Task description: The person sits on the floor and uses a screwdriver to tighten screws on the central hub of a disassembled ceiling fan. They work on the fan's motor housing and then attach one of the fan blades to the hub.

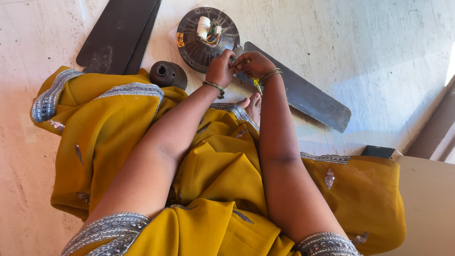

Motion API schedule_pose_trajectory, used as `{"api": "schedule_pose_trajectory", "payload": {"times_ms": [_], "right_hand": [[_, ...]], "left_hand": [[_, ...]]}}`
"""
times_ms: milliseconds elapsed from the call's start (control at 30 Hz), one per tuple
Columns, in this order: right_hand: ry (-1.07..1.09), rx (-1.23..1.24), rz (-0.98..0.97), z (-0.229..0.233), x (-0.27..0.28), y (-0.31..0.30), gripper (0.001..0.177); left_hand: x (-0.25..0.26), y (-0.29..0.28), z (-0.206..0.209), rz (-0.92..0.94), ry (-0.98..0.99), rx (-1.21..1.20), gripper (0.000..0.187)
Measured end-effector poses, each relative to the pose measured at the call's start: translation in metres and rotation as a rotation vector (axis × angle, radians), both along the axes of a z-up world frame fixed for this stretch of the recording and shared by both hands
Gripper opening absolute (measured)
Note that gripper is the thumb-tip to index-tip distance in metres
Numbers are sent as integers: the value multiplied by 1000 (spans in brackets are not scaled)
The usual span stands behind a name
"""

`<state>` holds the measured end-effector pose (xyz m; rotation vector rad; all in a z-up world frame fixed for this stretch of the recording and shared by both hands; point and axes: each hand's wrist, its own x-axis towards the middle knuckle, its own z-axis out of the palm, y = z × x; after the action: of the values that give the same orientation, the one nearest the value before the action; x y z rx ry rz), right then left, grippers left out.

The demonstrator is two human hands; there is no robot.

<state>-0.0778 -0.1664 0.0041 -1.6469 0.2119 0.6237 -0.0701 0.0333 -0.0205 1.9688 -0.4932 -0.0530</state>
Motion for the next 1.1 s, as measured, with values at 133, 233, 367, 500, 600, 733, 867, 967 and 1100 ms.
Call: {"api": "schedule_pose_trajectory", "payload": {"times_ms": [133,233,367,500,600,733,867,967,1100], "right_hand": [[32,155,-201,-15,3,-9,15],[-7,72,-378,-29,6,-14,17],[-83,15,-447,-45,13,-12,15],[-151,-56,-468,-54,19,-2,14],[-165,-54,-488,-56,20,-2,12],[-142,-49,-498,-55,16,-10,12],[-111,-67,-502,-52,13,-10,13],[-106,-77,-492,-50,14,-7,13],[-113,-64,-478,-50,15,-6,12]], "left_hand": [[3,-6,-9,117,93,-1,32],[3,-9,-16,191,63,168,14],[-7,-15,-23,190,277,385,19],[-14,-18,-29,63,351,496,26],[-15,-24,-39,-10,384,461,30],[-17,-35,-62,49,423,363,31],[-13,-42,-88,75,685,72,33],[-10,-47,-105,124,928,-244,31],[-15,-58,-117,134,981,-386,31]]}}
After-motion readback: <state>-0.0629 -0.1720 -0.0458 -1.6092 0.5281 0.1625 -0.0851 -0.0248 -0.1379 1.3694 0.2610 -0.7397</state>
